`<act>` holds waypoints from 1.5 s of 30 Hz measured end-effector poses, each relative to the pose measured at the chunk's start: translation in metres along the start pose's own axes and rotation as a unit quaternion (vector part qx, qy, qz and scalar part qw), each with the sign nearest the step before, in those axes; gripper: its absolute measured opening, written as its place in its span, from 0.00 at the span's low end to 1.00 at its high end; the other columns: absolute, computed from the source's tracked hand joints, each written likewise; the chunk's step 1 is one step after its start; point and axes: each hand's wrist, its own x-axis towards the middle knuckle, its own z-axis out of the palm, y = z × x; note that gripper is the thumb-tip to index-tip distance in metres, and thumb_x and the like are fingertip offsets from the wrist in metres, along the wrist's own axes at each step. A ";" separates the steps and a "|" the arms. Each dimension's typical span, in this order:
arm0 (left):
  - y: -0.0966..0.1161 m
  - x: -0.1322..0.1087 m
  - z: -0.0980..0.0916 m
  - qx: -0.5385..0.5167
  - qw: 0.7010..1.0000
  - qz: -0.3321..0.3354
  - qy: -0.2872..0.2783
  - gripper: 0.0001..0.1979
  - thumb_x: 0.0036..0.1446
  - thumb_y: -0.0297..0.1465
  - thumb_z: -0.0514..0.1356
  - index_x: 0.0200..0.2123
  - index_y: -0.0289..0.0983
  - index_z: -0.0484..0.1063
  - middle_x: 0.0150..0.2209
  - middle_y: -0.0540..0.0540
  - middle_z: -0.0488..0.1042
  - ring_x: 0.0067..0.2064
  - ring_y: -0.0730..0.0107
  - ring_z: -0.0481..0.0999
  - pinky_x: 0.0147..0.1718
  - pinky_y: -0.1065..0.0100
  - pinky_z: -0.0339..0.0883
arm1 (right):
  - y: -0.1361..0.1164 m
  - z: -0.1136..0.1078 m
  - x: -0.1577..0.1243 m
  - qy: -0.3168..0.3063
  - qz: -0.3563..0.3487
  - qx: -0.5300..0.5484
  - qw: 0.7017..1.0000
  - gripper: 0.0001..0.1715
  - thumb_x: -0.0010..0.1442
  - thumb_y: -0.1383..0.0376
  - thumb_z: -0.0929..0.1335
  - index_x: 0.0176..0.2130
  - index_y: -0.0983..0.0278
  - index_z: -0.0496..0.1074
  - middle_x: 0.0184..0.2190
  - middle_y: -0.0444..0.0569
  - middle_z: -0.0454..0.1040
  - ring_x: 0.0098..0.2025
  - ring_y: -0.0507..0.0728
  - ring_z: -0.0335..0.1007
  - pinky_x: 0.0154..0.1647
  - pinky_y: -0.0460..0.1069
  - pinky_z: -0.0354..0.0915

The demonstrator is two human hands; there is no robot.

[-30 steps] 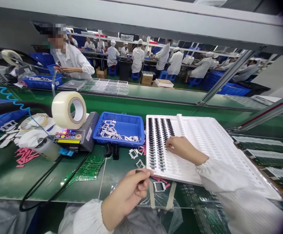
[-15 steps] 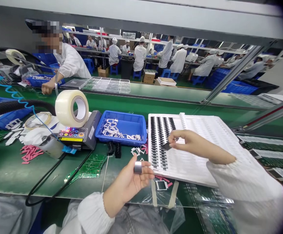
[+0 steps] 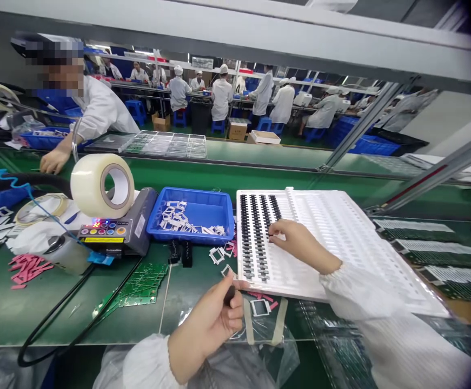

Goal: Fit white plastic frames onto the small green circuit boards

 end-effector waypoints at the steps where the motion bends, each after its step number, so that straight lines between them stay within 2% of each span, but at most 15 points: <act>1: 0.000 0.001 -0.001 -0.002 1.000 -0.002 0.002 0.18 0.55 0.42 0.59 0.36 0.30 0.69 0.18 0.56 0.56 0.18 0.84 0.52 0.18 0.78 0.44 | 0.010 0.003 0.003 -0.006 0.009 -0.013 1.000 0.04 0.54 0.68 0.65 0.31 0.65 0.70 0.32 0.51 0.72 0.34 0.57 0.68 0.35 0.50 0.60; 4: -0.002 0.004 -0.002 -0.028 0.999 -0.015 0.009 0.14 0.54 0.38 0.60 0.33 0.31 0.69 0.19 0.55 0.58 0.19 0.83 0.54 0.19 0.77 0.46 | 0.023 0.013 0.008 -0.028 0.019 -0.050 0.998 0.03 0.53 0.68 0.65 0.28 0.63 0.70 0.28 0.48 0.72 0.30 0.56 0.67 0.29 0.48 0.57; 10: -0.001 0.003 -0.003 -0.059 0.998 0.005 0.018 0.09 0.53 0.32 0.62 0.31 0.30 0.69 0.19 0.53 0.60 0.20 0.82 0.56 0.20 0.77 0.49 | 0.015 0.019 0.012 -0.043 0.020 -0.091 0.995 0.08 0.50 0.71 0.63 0.22 0.64 0.67 0.25 0.50 0.71 0.30 0.57 0.66 0.28 0.48 0.53; 13: 0.002 0.000 -0.001 -0.059 0.998 -0.002 0.008 0.11 0.56 0.34 0.59 0.31 0.29 0.69 0.19 0.52 0.63 0.20 0.82 0.58 0.21 0.77 0.51 | 0.018 0.003 0.019 -0.064 0.007 -0.067 0.996 0.08 0.51 0.69 0.62 0.22 0.63 0.66 0.25 0.50 0.71 0.29 0.57 0.65 0.28 0.49 0.54; 16: 0.004 0.000 0.000 -0.049 0.999 0.007 0.007 0.14 0.56 0.37 0.59 0.32 0.29 0.69 0.20 0.50 0.65 0.20 0.81 0.61 0.22 0.76 0.53 | 0.013 -0.025 0.019 -0.070 -0.001 -0.027 0.997 0.09 0.54 0.65 0.61 0.25 0.63 0.67 0.25 0.49 0.71 0.27 0.56 0.64 0.28 0.48 0.55; 18: 0.005 0.001 0.001 -0.037 0.999 0.014 0.002 0.16 0.56 0.40 0.58 0.32 0.29 0.69 0.22 0.47 0.69 0.23 0.78 0.67 0.25 0.74 0.58 | -0.003 -0.042 0.012 -0.089 -0.023 0.032 0.995 0.11 0.57 0.60 0.61 0.28 0.63 0.66 0.25 0.46 0.69 0.28 0.54 0.63 0.30 0.48 0.57; 20: 0.003 0.003 0.004 -0.026 1.000 0.009 -0.007 0.20 0.56 0.44 0.57 0.33 0.30 0.69 0.27 0.43 0.73 0.28 0.71 0.73 0.30 0.71 0.63 | -0.029 -0.050 -0.001 -0.158 -0.062 0.147 0.974 0.13 0.57 0.56 0.62 0.30 0.63 0.66 0.26 0.44 0.68 0.29 0.53 0.63 0.31 0.47 0.59; 23: -0.001 0.005 0.009 -0.010 1.000 -0.011 -0.020 0.25 0.55 0.49 0.54 0.33 0.29 0.69 0.31 0.38 0.74 0.33 0.66 0.75 0.33 0.67 0.65 | -0.073 -0.036 -0.020 -0.292 -0.093 0.280 0.910 0.10 0.54 0.59 0.65 0.28 0.64 0.66 0.23 0.41 0.64 0.26 0.50 0.60 0.28 0.45 0.57; 24: -0.003 0.005 0.010 -0.006 1.000 -0.014 -0.022 0.24 0.54 0.50 0.54 0.31 0.30 0.68 0.29 0.40 0.73 0.30 0.68 0.74 0.30 0.69 0.65 | -0.084 -0.028 -0.024 -0.307 -0.089 0.286 0.903 0.09 0.53 0.61 0.66 0.27 0.64 0.67 0.21 0.40 0.62 0.24 0.49 0.57 0.26 0.44 0.55; 26: -0.005 0.004 0.009 -0.007 0.999 -0.018 -0.027 0.20 0.54 0.47 0.57 0.28 0.33 0.66 0.22 0.48 0.67 0.23 0.78 0.67 0.22 0.75 0.58 | -0.094 -0.012 -0.029 -0.292 -0.081 0.273 0.913 0.07 0.52 0.62 0.67 0.27 0.64 0.68 0.19 0.38 0.59 0.23 0.48 0.55 0.24 0.44 0.52; 29: -0.005 0.001 0.005 -0.023 0.999 -0.019 -0.031 0.16 0.53 0.42 0.60 0.29 0.34 0.65 0.18 0.56 0.58 0.18 0.85 0.54 0.17 0.79 0.44 | -0.074 -0.005 -0.023 -0.201 -0.076 0.229 0.949 0.09 0.55 0.60 0.65 0.33 0.63 0.70 0.23 0.41 0.66 0.25 0.50 0.60 0.25 0.45 0.56; 32: -0.003 0.000 0.001 -0.033 0.999 -0.003 -0.014 0.14 0.55 0.38 0.61 0.33 0.31 0.67 0.20 0.55 0.58 0.19 0.86 0.55 0.17 0.80 0.45 | -0.022 -0.012 -0.010 -0.037 -0.016 0.057 0.998 0.12 0.59 0.59 0.61 0.38 0.62 0.70 0.32 0.47 0.73 0.32 0.54 0.67 0.32 0.48 0.60; 34: -0.003 0.000 -0.001 -0.033 0.999 0.004 -0.007 0.11 0.56 0.34 0.60 0.35 0.30 0.68 0.21 0.53 0.60 0.20 0.85 0.57 0.18 0.80 0.47 | 0.015 -0.014 -0.001 0.025 0.037 -0.034 0.998 0.10 0.57 0.63 0.62 0.35 0.63 0.70 0.35 0.52 0.73 0.37 0.59 0.67 0.37 0.52 0.59; 38: -0.004 0.002 -0.002 -0.015 1.000 0.003 0.020 0.13 0.54 0.34 0.62 0.38 0.29 0.70 0.22 0.51 0.63 0.20 0.84 0.59 0.17 0.79 0.49 | 0.061 -0.003 0.011 0.019 0.048 -0.105 0.993 0.07 0.53 0.66 0.64 0.33 0.63 0.71 0.36 0.53 0.74 0.40 0.63 0.66 0.41 0.57 0.54; 45: -0.003 0.002 0.001 -0.022 0.999 0.013 0.037 0.19 0.50 0.39 0.64 0.36 0.27 0.72 0.24 0.49 0.66 0.20 0.85 0.60 0.17 0.80 0.48 | 0.063 0.008 0.020 0.006 0.001 -0.161 0.987 0.08 0.56 0.64 0.63 0.31 0.63 0.71 0.35 0.51 0.74 0.40 0.61 0.66 0.48 0.60 0.50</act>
